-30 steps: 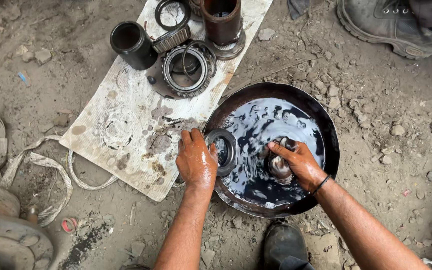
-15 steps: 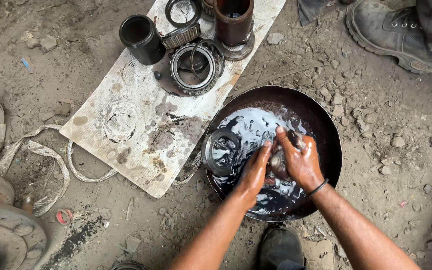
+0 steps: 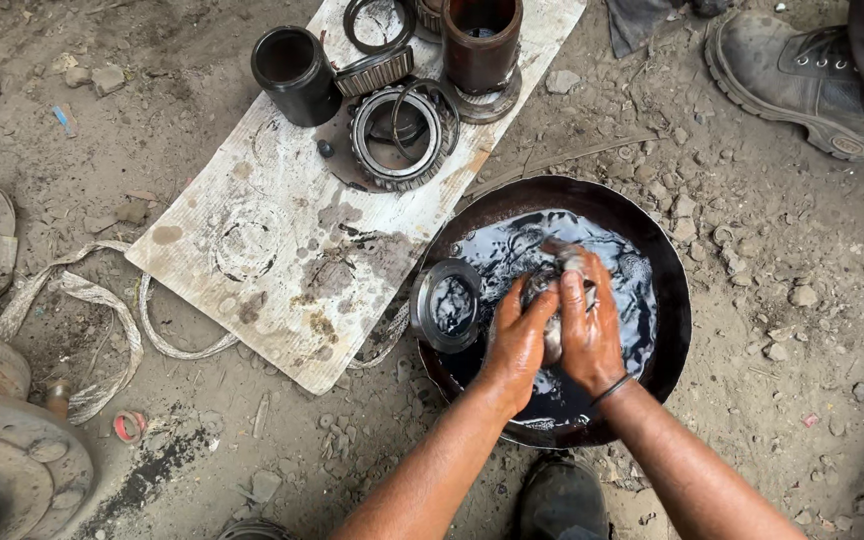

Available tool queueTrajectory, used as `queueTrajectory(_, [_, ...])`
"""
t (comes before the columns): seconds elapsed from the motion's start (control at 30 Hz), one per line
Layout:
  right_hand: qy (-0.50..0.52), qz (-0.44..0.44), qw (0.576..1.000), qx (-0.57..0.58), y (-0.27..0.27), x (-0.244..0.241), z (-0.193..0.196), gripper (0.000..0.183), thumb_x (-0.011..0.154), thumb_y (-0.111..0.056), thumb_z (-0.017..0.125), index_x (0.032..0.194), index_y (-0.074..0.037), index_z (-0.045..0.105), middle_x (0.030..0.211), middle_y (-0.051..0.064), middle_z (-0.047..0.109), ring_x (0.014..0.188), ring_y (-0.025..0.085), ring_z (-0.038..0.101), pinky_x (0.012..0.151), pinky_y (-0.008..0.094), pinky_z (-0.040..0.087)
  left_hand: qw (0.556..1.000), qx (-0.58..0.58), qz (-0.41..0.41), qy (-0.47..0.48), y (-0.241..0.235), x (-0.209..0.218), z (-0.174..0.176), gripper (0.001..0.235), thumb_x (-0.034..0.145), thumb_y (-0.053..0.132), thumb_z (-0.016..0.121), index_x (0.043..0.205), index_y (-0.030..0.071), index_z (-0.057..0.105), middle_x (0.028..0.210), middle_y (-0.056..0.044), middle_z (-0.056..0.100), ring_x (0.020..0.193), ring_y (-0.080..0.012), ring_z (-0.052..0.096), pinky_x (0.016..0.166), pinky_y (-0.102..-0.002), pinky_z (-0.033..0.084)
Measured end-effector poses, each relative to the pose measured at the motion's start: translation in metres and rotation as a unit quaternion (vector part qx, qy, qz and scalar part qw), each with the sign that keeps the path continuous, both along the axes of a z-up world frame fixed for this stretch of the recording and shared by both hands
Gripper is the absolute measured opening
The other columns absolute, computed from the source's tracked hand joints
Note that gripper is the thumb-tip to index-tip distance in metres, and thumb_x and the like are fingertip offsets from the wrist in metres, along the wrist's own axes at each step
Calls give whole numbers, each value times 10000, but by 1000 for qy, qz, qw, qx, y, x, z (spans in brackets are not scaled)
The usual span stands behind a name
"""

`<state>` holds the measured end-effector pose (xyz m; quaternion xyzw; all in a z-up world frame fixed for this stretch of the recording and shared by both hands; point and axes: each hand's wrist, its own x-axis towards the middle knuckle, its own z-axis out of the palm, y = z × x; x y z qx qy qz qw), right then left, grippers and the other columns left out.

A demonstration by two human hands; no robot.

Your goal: The person scrubs several metal rings and cylindrical parts in a basin of soapy water, then places them on a nearby board. The person repeats this process for multiple parts, handling them one at a time.

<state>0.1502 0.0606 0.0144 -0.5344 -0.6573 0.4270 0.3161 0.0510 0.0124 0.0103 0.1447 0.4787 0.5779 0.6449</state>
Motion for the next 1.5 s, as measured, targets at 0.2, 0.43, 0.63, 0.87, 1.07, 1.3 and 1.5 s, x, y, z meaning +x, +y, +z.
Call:
queueTrajectory(0.2, [348, -44, 859, -373, -4, -4, -6, 726, 936, -677, 351, 1389, -134, 514, 1356, 117, 631, 1331, 281, 563, 1114, 457, 447, 954, 46, -37, 294, 16, 2, 3, 401, 1065, 270, 556, 1384, 27, 546, 1166, -160, 683, 1060, -255, 700, 916, -363, 574])
queueTrajectory(0.43, [378, -58, 818, -430, 10, -2, 26, 630, 1024, -628, 381, 1332, -112, 571, 1220, 90, 666, 1144, 246, 635, 970, 496, 521, 855, 178, -62, 483, 32, -23, 24, 289, 1045, 275, 604, 1058, -8, 665, 807, -184, 731, 750, -332, 747, 651, -426, 575])
queueTrajectory(0.63, [460, -8, 762, -457, 16, -3, 50, 679, 986, -651, 411, 1315, -82, 584, 1238, 114, 676, 1147, 240, 655, 960, 444, 582, 759, 257, -1, 598, 49, -24, 28, 342, 1013, 309, 669, 1047, -31, 686, 876, -169, 719, 779, -305, 710, 697, -422, 552])
queueTrajectory(0.87, [485, -20, 762, -428, 27, 5, 30, 525, 1008, -503, 523, 1297, -72, 605, 1215, 113, 671, 1129, 237, 663, 952, 426, 592, 620, 314, -25, 719, 51, -38, 33, 526, 983, 612, 566, 1228, 147, 558, 1271, -105, 667, 1169, -304, 693, 1062, -486, 510])
queueTrajectory(1.07, [344, -101, 840, -408, 36, 10, -8, 278, 939, -243, 684, 1138, -56, 635, 1017, 114, 742, 861, 253, 763, 689, 395, 619, 858, 83, -85, 500, 69, -112, -8, 448, 1023, 457, 575, 1335, 137, 612, 1193, -25, 727, 1006, -194, 723, 873, -357, 629])
queueTrajectory(1.3, [278, -147, 862, -397, 34, 10, -25, 241, 895, -177, 737, 1089, -69, 642, 989, 117, 757, 786, 185, 745, 635, 393, 643, 817, -152, 86, 549, 80, -228, -90, 102, 889, 181, 781, 968, 145, 728, 977, -53, 786, 843, -139, 727, 791, -299, 579])
queueTrajectory(1.5, [252, -151, 863, -410, 30, 5, -27, 250, 882, -198, 732, 1079, -63, 657, 974, 112, 758, 786, 190, 752, 638, 408, 663, 731, -137, 100, 661, 94, -221, -115, 250, 764, 200, 924, 848, 73, 725, 839, -89, 699, 725, -188, 642, 680, -378, 529])
